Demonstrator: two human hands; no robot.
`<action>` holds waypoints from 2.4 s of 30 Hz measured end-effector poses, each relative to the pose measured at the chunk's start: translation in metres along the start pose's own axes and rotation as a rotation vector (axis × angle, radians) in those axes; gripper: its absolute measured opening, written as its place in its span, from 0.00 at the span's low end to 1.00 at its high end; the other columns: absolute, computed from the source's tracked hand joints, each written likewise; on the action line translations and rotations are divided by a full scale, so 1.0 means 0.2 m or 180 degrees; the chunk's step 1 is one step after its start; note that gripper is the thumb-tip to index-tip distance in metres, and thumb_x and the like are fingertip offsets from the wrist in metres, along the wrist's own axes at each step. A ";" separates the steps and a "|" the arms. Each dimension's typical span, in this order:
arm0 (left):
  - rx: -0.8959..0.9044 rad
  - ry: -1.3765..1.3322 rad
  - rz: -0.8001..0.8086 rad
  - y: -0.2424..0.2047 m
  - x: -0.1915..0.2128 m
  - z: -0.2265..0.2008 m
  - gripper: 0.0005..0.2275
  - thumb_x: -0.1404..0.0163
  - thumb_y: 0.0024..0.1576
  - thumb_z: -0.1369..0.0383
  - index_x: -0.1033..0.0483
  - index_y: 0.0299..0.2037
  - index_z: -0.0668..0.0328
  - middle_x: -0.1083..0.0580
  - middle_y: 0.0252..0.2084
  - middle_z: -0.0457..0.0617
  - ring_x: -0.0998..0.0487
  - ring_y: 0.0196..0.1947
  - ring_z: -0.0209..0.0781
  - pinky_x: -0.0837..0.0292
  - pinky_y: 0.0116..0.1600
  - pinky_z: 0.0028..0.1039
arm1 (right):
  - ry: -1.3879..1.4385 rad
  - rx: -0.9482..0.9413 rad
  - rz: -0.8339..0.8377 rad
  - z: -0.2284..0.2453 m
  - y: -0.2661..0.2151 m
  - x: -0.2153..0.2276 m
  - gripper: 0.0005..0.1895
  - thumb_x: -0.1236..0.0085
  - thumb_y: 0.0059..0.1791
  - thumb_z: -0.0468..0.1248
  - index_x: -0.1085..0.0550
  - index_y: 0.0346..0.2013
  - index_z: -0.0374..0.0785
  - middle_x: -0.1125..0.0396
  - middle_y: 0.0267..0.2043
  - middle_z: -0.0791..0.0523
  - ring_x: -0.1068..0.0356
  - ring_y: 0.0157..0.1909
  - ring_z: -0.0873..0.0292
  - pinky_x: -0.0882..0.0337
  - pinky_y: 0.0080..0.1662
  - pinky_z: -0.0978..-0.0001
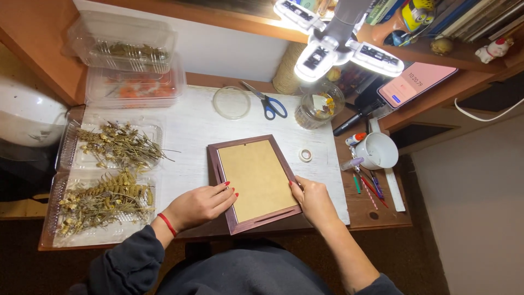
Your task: Insert a prepared arrangement of pressed flowers and plants into a picture frame, assemble the backing, and store the finished piece.
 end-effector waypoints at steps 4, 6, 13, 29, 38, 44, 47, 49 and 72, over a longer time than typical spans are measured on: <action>-0.0408 0.0292 -0.0026 0.01 -0.01 0.00 0.17 0.51 0.54 0.70 0.25 0.53 0.66 0.24 0.50 0.50 0.21 0.50 0.44 0.23 0.52 0.26 | -0.0071 0.0203 -0.0068 -0.01 0.00 0.01 0.16 0.43 0.51 0.41 0.22 0.46 0.30 0.28 0.35 0.36 0.25 0.39 0.36 0.25 0.41 0.54; -0.0749 0.0586 0.0031 0.02 -0.02 -0.01 0.14 0.51 0.55 0.68 0.25 0.49 0.64 0.24 0.48 0.52 0.20 0.46 0.47 0.22 0.48 0.26 | -0.0196 0.0381 -0.0100 0.01 0.01 0.02 0.17 0.43 0.51 0.40 0.22 0.46 0.28 0.28 0.36 0.35 0.25 0.40 0.36 0.25 0.43 0.53; -0.1133 0.0602 0.0102 0.05 -0.03 0.01 0.09 0.52 0.54 0.66 0.28 0.42 0.60 0.23 0.47 0.55 0.18 0.43 0.50 0.21 0.42 0.27 | -0.0381 0.0419 -0.0044 0.04 0.01 0.01 0.17 0.44 0.51 0.41 0.22 0.46 0.28 0.28 0.37 0.36 0.25 0.41 0.36 0.26 0.45 0.52; -0.0762 0.0263 0.0090 0.03 0.02 0.01 0.10 0.51 0.55 0.68 0.28 0.46 0.59 0.23 0.50 0.61 0.17 0.42 0.49 0.20 0.45 0.28 | -0.0216 0.0192 0.0169 0.08 0.03 0.06 0.18 0.44 0.51 0.43 0.21 0.47 0.31 0.28 0.36 0.37 0.25 0.40 0.37 0.26 0.42 0.55; 0.0251 0.0002 -0.0053 -0.03 0.01 -0.02 0.20 0.54 0.57 0.68 0.28 0.60 0.58 0.26 0.58 0.58 0.22 0.52 0.55 0.26 0.57 0.37 | -0.0401 0.0104 0.0593 0.05 0.12 0.05 0.19 0.40 0.49 0.46 0.20 0.45 0.35 0.26 0.33 0.40 0.23 0.35 0.41 0.25 0.40 0.57; 0.0275 0.0104 -0.0141 -0.07 -0.05 -0.03 0.19 0.55 0.58 0.66 0.27 0.59 0.62 0.26 0.58 0.60 0.24 0.55 0.60 0.27 0.59 0.42 | -0.0640 0.1262 0.0462 0.24 0.53 -0.06 0.19 0.35 0.46 0.43 0.20 0.47 0.36 0.25 0.44 0.44 0.24 0.45 0.45 0.26 0.47 0.58; 0.0298 0.0090 -0.0186 -0.08 -0.06 -0.03 0.19 0.56 0.59 0.66 0.27 0.59 0.64 0.26 0.58 0.60 0.24 0.55 0.60 0.27 0.60 0.42 | -0.0395 0.1759 0.0800 0.34 0.70 -0.26 0.20 0.32 0.44 0.43 0.20 0.47 0.35 0.25 0.49 0.46 0.26 0.50 0.45 0.27 0.51 0.59; 0.0332 0.0091 -0.0184 -0.08 -0.06 -0.03 0.19 0.56 0.59 0.67 0.26 0.59 0.65 0.26 0.57 0.59 0.24 0.55 0.60 0.27 0.61 0.42 | -0.0336 0.2015 0.0961 0.38 0.76 -0.36 0.20 0.32 0.44 0.42 0.20 0.47 0.35 0.25 0.49 0.47 0.26 0.51 0.45 0.28 0.53 0.59; 0.0337 -0.0061 -0.0288 -0.09 -0.03 -0.01 0.18 0.55 0.60 0.67 0.26 0.57 0.70 0.25 0.58 0.59 0.23 0.57 0.58 0.26 0.62 0.40 | -0.0621 0.2950 0.0845 0.51 0.72 -0.45 0.10 0.39 0.49 0.40 0.18 0.38 0.37 0.24 0.40 0.51 0.26 0.43 0.47 0.26 0.45 0.58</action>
Point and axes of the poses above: each hand's wrist, its own y-axis towards the middle knuckle, its own x-axis out of the back of the hand, z = x × y, the point moved 8 cm from there along y, towards the middle knuckle
